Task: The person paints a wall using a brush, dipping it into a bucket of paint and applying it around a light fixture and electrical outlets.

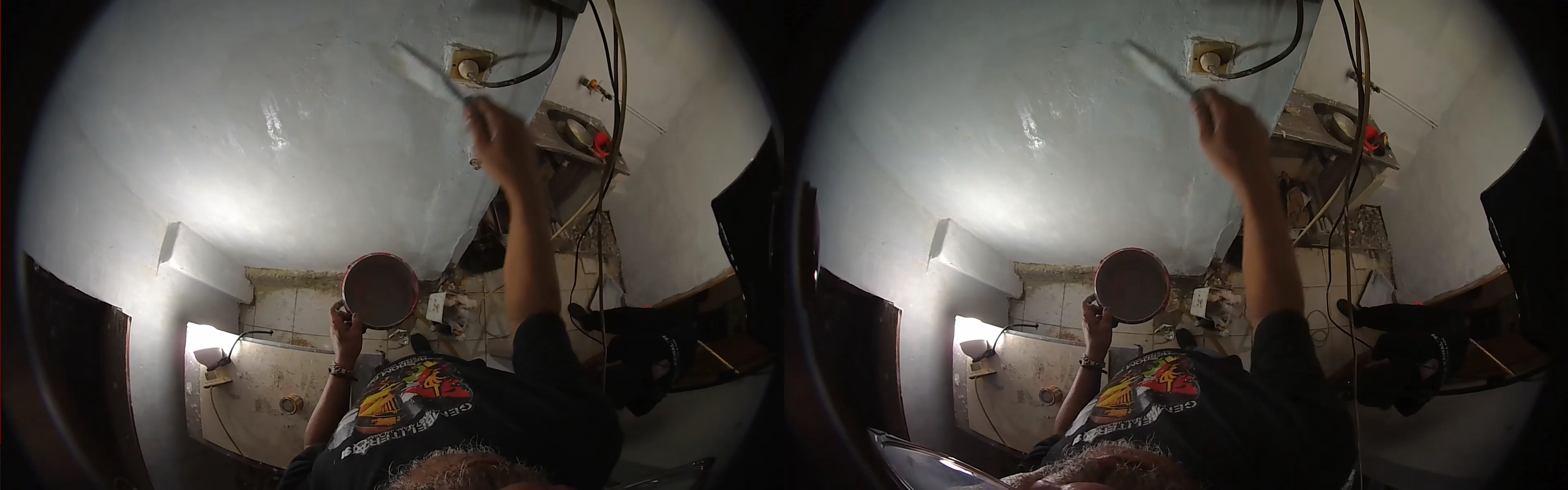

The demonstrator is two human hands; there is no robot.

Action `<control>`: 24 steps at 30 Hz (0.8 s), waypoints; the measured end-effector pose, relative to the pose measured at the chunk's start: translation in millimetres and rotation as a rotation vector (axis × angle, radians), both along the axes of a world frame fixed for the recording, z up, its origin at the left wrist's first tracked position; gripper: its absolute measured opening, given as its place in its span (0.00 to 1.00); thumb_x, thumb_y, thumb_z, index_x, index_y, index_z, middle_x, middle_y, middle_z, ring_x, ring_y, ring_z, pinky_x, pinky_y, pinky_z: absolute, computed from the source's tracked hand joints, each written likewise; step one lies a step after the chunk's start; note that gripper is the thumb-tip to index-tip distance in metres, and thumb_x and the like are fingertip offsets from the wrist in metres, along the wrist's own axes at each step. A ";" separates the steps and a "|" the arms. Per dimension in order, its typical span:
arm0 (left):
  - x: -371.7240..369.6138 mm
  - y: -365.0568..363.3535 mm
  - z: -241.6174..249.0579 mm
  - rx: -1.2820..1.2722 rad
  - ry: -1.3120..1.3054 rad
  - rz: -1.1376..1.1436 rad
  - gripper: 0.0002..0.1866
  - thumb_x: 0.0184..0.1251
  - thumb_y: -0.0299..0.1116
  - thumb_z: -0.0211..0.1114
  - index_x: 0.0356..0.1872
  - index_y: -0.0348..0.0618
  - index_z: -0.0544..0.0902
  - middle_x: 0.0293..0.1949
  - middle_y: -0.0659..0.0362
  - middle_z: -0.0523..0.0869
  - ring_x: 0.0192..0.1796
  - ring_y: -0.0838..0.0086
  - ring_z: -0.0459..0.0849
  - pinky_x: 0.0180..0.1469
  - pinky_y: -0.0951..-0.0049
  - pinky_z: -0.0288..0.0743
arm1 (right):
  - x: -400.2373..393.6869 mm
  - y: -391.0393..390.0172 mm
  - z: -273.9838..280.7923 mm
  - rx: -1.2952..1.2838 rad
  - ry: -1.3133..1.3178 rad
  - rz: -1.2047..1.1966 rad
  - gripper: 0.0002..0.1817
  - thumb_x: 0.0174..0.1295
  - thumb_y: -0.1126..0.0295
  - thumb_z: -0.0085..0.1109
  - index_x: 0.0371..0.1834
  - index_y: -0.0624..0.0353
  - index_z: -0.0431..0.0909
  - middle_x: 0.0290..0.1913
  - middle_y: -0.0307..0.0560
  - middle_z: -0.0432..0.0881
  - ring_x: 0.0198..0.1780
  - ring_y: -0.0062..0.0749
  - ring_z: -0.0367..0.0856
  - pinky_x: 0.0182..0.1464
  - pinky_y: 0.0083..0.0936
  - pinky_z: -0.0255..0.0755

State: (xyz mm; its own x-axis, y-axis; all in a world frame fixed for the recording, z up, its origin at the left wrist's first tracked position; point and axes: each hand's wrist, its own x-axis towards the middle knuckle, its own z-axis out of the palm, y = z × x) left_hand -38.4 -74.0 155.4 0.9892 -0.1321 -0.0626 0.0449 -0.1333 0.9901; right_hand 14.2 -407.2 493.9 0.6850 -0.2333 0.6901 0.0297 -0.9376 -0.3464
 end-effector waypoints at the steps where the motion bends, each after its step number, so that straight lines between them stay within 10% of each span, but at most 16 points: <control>1: 1.1 -2.0 -4.6 -0.020 0.004 0.003 0.23 0.64 0.28 0.62 0.58 0.32 0.67 0.26 0.58 0.80 0.24 0.78 0.80 0.25 0.76 0.73 | -6.6 -1.3 26.6 -0.104 0.066 -0.133 0.15 0.70 0.55 0.48 0.40 0.54 0.77 0.33 0.51 0.83 0.37 0.52 0.83 0.39 0.47 0.75; 7: 1.0 -7.8 -0.7 -0.056 -0.039 -0.022 0.23 0.65 0.28 0.62 0.58 0.31 0.67 0.25 0.58 0.80 0.24 0.78 0.79 0.25 0.75 0.73 | -20.0 -26.0 90.0 -0.394 0.193 -0.577 0.14 0.66 0.58 0.52 0.38 0.56 0.81 0.35 0.53 0.85 0.41 0.49 0.85 0.42 0.44 0.78; 24: 10.5 5.0 -28.5 -0.070 -0.051 -0.034 0.22 0.66 0.26 0.61 0.59 0.34 0.65 0.31 0.57 0.79 0.26 0.80 0.79 0.25 0.78 0.74 | 12.0 -33.9 116.5 -0.637 0.379 -0.589 0.14 0.63 0.58 0.57 0.41 0.56 0.81 0.39 0.51 0.85 0.44 0.47 0.85 0.45 0.42 0.78</control>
